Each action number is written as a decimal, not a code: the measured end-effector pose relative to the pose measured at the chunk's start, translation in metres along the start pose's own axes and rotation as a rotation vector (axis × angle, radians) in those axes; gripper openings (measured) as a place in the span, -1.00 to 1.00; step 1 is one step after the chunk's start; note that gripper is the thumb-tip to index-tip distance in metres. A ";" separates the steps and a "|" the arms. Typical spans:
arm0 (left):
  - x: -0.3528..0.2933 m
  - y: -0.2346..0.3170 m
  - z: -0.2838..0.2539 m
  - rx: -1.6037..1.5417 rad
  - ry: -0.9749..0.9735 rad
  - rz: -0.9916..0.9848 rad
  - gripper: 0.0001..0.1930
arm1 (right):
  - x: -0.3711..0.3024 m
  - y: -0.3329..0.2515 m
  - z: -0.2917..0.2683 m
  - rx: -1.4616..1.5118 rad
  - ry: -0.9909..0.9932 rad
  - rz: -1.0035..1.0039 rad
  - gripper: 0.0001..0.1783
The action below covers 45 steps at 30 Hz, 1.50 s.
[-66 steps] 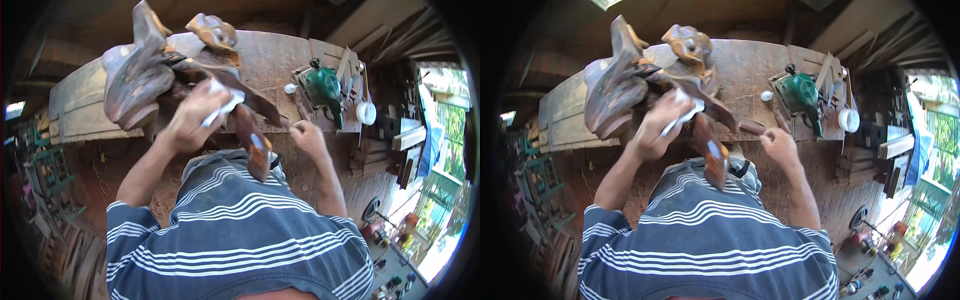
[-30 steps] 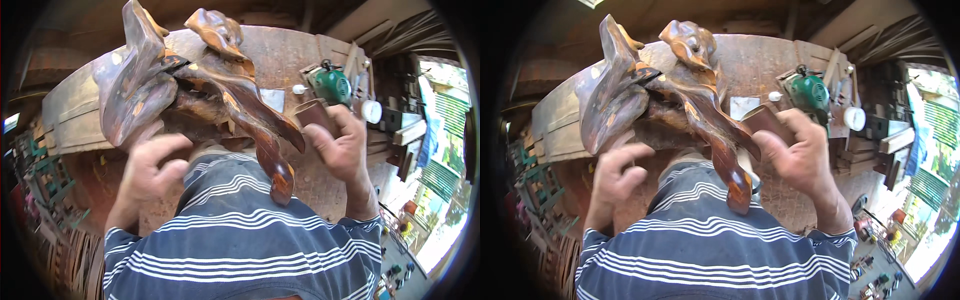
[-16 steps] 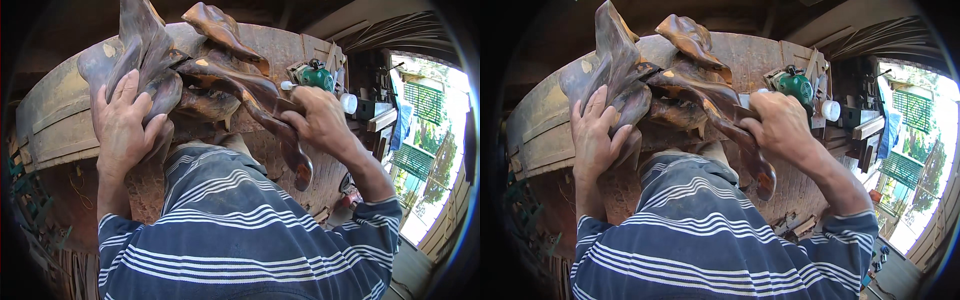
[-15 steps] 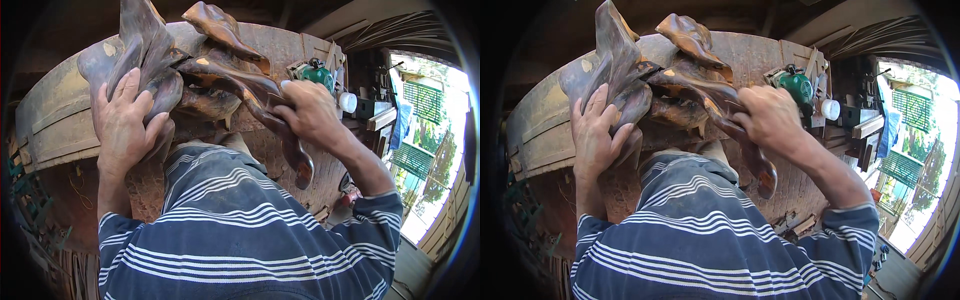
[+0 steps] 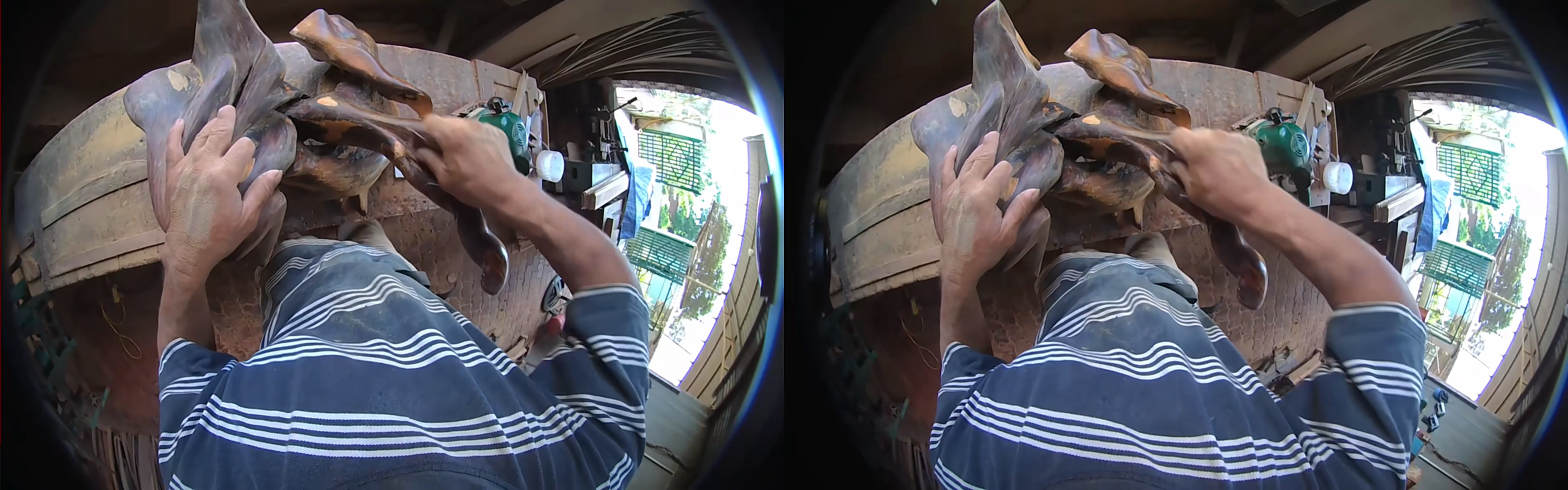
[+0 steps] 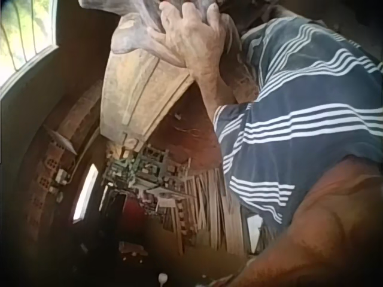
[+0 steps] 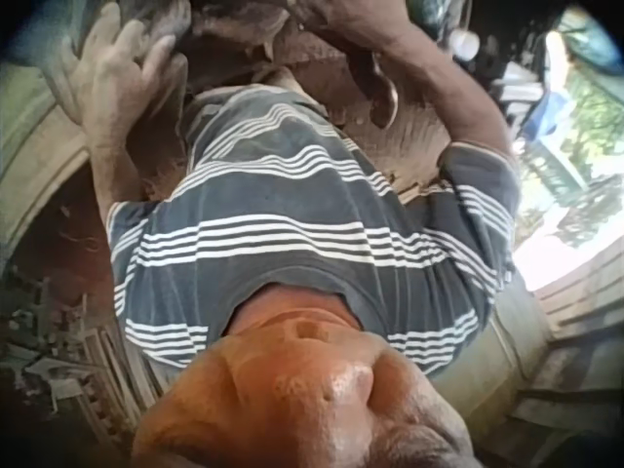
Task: Sanding, applying adhesive to cracks, and polishing a large wooden sculpture featuring duck heads.
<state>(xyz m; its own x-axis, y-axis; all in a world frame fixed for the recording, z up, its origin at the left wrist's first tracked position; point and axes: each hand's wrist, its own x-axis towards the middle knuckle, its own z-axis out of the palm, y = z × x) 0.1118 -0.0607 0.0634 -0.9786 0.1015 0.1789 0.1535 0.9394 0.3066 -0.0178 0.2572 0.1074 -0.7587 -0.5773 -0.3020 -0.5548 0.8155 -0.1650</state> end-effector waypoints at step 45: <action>0.191 0.146 0.046 -0.432 -0.734 0.988 -0.83 | -0.187 0.002 0.060 1.365 0.638 0.462 -0.26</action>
<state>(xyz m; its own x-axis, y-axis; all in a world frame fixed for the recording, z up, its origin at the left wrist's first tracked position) -0.0591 0.1106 0.0996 -0.2526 0.9675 -0.0077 0.7436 0.1992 0.6383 0.1431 0.3692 0.1073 -0.9774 0.0875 -0.1923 0.2031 0.1382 -0.9694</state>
